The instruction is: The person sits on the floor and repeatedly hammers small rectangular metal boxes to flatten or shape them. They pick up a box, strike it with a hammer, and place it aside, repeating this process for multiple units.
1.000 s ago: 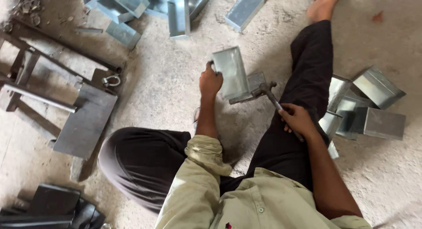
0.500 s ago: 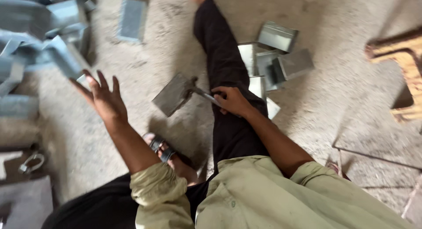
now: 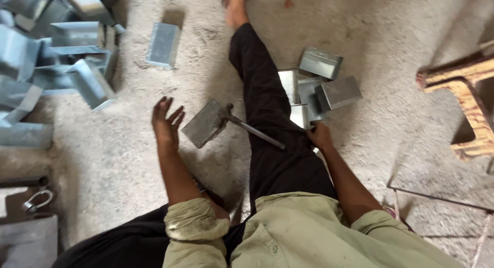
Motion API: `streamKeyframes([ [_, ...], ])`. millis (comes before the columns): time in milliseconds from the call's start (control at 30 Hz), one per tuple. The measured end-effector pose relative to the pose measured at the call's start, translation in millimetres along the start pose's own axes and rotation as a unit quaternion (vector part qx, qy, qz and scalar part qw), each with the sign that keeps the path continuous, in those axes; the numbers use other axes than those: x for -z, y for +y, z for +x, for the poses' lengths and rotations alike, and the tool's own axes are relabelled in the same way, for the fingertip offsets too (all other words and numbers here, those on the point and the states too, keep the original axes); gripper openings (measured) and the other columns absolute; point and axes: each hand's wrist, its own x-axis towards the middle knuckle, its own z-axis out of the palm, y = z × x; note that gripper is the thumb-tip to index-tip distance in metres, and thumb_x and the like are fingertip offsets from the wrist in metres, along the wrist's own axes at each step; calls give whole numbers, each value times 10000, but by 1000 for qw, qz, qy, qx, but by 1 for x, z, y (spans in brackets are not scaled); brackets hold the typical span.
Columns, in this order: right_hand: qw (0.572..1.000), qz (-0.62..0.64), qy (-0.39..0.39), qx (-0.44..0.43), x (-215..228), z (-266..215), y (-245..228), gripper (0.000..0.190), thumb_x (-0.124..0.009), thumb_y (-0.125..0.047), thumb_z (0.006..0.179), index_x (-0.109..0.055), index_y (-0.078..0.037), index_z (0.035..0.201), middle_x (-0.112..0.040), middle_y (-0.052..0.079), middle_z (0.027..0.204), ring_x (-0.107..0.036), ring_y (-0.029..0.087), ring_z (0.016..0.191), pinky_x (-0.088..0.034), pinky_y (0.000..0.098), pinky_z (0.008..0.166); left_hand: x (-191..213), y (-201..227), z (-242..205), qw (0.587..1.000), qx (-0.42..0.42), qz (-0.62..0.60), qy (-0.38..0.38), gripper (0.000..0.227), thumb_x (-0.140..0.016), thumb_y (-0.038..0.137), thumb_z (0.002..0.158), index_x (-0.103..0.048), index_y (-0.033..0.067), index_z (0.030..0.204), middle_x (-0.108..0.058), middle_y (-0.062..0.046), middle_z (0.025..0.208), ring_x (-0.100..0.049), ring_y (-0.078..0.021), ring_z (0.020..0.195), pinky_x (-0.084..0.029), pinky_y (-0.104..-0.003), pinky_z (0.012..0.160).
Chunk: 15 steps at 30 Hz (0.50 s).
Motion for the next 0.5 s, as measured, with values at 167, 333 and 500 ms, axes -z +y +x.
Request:
streamKeyframes([
  [167,968,-110,207,84,35,12,-18,286,-741,-130,817,-804,-97,1093,-739,170,945,-709,365,857,-559,466,766,-6,-12,-10,998,14,66,-3,601,-589,414,995,-492,50,1463,-610,-165,1452,-709,-366,1131,-578,-440,972],
  [333,911,-198,322,166,123,19,-95,401,-780,-65,845,-831,-103,1241,-672,124,884,-661,272,725,-535,384,617,-27,-28,-7,992,25,114,-39,602,-593,404,974,-508,57,1459,-654,-154,1399,-721,-351,1096,-579,-453,970],
  [500,942,51,243,224,132,-8,-198,261,-789,-104,900,-788,-7,1142,-722,121,901,-680,176,731,-546,300,661,-78,-35,-45,943,-39,263,-198,709,-560,511,986,-453,90,1546,-571,-247,1451,-618,-359,1247,-554,-456,1032],
])
